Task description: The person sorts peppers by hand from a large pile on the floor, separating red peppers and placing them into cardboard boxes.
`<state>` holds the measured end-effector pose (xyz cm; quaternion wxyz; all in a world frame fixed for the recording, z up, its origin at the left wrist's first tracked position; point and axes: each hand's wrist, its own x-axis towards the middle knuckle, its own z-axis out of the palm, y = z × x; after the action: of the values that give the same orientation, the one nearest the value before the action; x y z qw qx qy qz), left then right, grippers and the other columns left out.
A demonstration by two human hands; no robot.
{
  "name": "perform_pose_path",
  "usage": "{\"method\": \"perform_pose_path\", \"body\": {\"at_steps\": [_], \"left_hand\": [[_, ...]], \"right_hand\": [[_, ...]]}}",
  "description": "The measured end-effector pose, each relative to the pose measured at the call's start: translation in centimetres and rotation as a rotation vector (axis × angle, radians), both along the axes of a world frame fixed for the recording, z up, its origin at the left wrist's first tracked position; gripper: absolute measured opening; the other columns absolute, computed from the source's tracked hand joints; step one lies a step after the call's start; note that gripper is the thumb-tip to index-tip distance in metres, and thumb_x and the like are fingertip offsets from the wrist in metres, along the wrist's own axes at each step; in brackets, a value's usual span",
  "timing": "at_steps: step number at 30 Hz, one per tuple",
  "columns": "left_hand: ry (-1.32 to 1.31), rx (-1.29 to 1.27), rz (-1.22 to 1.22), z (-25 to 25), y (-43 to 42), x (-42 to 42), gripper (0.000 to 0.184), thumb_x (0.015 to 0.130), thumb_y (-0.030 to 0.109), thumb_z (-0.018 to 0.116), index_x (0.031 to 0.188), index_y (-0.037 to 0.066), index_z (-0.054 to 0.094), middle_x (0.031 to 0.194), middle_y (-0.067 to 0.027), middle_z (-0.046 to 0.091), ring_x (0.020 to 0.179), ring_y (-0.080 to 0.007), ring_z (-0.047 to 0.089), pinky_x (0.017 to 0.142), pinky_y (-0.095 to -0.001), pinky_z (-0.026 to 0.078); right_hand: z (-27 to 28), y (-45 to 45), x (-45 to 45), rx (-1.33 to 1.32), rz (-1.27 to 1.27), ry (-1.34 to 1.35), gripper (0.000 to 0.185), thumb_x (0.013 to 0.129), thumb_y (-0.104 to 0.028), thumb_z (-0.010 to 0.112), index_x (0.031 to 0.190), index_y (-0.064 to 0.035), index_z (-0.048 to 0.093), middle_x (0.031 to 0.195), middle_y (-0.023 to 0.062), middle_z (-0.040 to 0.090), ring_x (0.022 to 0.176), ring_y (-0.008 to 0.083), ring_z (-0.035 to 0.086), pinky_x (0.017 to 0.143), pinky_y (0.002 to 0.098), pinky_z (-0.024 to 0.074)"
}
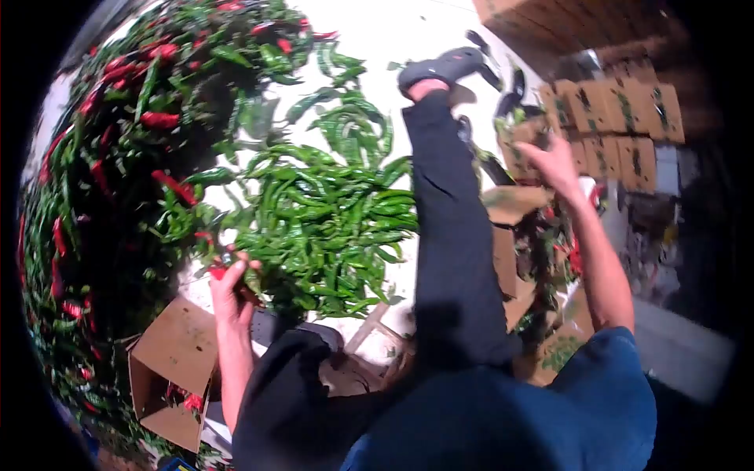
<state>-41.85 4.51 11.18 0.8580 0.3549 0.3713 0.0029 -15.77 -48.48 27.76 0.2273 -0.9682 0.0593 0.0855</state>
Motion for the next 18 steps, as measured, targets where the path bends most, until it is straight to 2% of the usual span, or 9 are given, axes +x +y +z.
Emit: {"method": "perform_pose_path", "body": {"at_steps": [1,2,3,4,6,9,13,17,18], "left_hand": [[0.002,-0.028,-0.004,0.5,-0.2,0.1,0.042,0.083,-0.002,0.066,0.121,0.004,0.052,0.098,-0.0104,0.064,0.083,-0.0256,0.068,0.069,-0.0385,0.057],[0.001,-0.066,-0.011,0.8,-0.2,-0.1,0.042,0.082,-0.001,0.066,0.120,0.003,0.049,0.098,-0.0114,0.064,0.082,-0.0263,0.069,0.070,-0.0379,0.057],[-0.023,-0.066,-0.019,0.5,0.1,-0.7,0.043,0.080,-0.001,0.065,0.120,0.002,0.048,0.099,-0.0128,0.064,0.081,-0.0269,0.069,0.072,-0.0367,0.057],[0.006,-0.018,-0.030,0.8,0.3,-1.2,0.044,0.079,-0.002,0.064,0.119,0.002,0.048,0.098,-0.0133,0.064,0.080,-0.0271,0.069,0.072,-0.0366,0.057],[0.059,0.056,-0.045,1.9,0.8,-2.1,0.044,0.076,-0.003,0.063,0.118,0.001,0.048,0.098,-0.0145,0.065,0.079,-0.0276,0.069,0.075,-0.0370,0.056],[0.026,0.152,0.008,3.3,1.4,-3.8,0.044,0.075,-0.002,0.066,0.115,0.000,0.049,0.093,-0.0141,0.064,0.077,-0.0261,0.067,0.077,-0.0375,0.054],[0.041,0.249,0.144,8.1,3.1,-4.9,0.043,0.082,-0.002,0.065,0.120,-0.003,0.047,0.092,-0.0143,0.064,0.078,-0.0256,0.068,0.074,-0.0359,0.056],[-0.226,0.464,0.468,15.6,6.0,-8.8,0.048,0.081,0.000,0.069,0.124,0.004,0.048,0.095,-0.0161,0.065,0.080,-0.0314,0.066,0.070,-0.0412,0.056],[-0.246,0.523,0.453,17.3,7.5,-11.2,0.050,0.080,0.002,0.072,0.124,0.004,0.049,0.095,-0.0143,0.065,0.081,-0.0303,0.066,0.070,-0.0409,0.056]], "right_hand": [[-2.6,6.3,1.3,-0.036,0.127,-0.010,0.056,0.077,-0.034,0.078,0.108,0.0103,0.065,0.095,0.0200,0.071,0.088,0.0214,0.069,0.081,0.0345,0.0533],[-2.7,14.8,1.6,0.152,0.272,0.003,0.061,0.076,-0.038,0.079,0.110,0.0106,0.064,0.092,0.0205,0.070,0.085,0.0214,0.069,0.079,0.0354,0.0531],[-9.7,17.7,4.3,0.160,0.397,-0.179,0.057,0.076,-0.037,0.078,0.110,0.0074,0.065,0.087,0.0186,0.069,0.081,0.0205,0.068,0.076,0.0359,0.0533],[-9.8,23.9,5.1,0.214,0.334,0.153,0.054,0.074,-0.036,0.078,0.105,0.0062,0.066,0.083,0.0177,0.069,0.079,0.0215,0.069,0.073,0.0366,0.0538],[-18.7,32.4,8.2,0.270,0.365,0.115,0.055,0.070,-0.037,0.079,0.101,0.0064,0.068,0.088,0.0219,0.071,0.085,0.0291,0.071,0.075,0.0404,0.0555],[-24.5,42.6,7.7,0.051,0.299,0.286,0.055,0.069,-0.042,0.079,0.098,0.0042,0.071,0.099,0.0237,0.071,0.095,0.0356,0.070,0.085,0.0444,0.0554],[-27.5,46.9,3.3,-0.103,0.286,0.163,0.073,0.073,-0.040,0.077,0.120,0.0073,0.050,0.101,0.0246,0.069,0.098,0.0376,0.069,0.086,0.0455,0.0548],[-24.9,42.2,3.0,-0.114,0.420,0.363,0.039,0.075,-0.026,0.070,0.096,0.0063,0.064,0.089,0.0208,0.071,0.084,0.0341,0.071,0.073,0.0424,0.0553],[-23.4,40.0,2.3,0.194,0.327,0.457,0.033,0.076,-0.023,0.069,0.092,0.0051,0.066,0.085,0.0174,0.070,0.077,0.0291,0.069,0.067,0.0404,0.0543]]}}
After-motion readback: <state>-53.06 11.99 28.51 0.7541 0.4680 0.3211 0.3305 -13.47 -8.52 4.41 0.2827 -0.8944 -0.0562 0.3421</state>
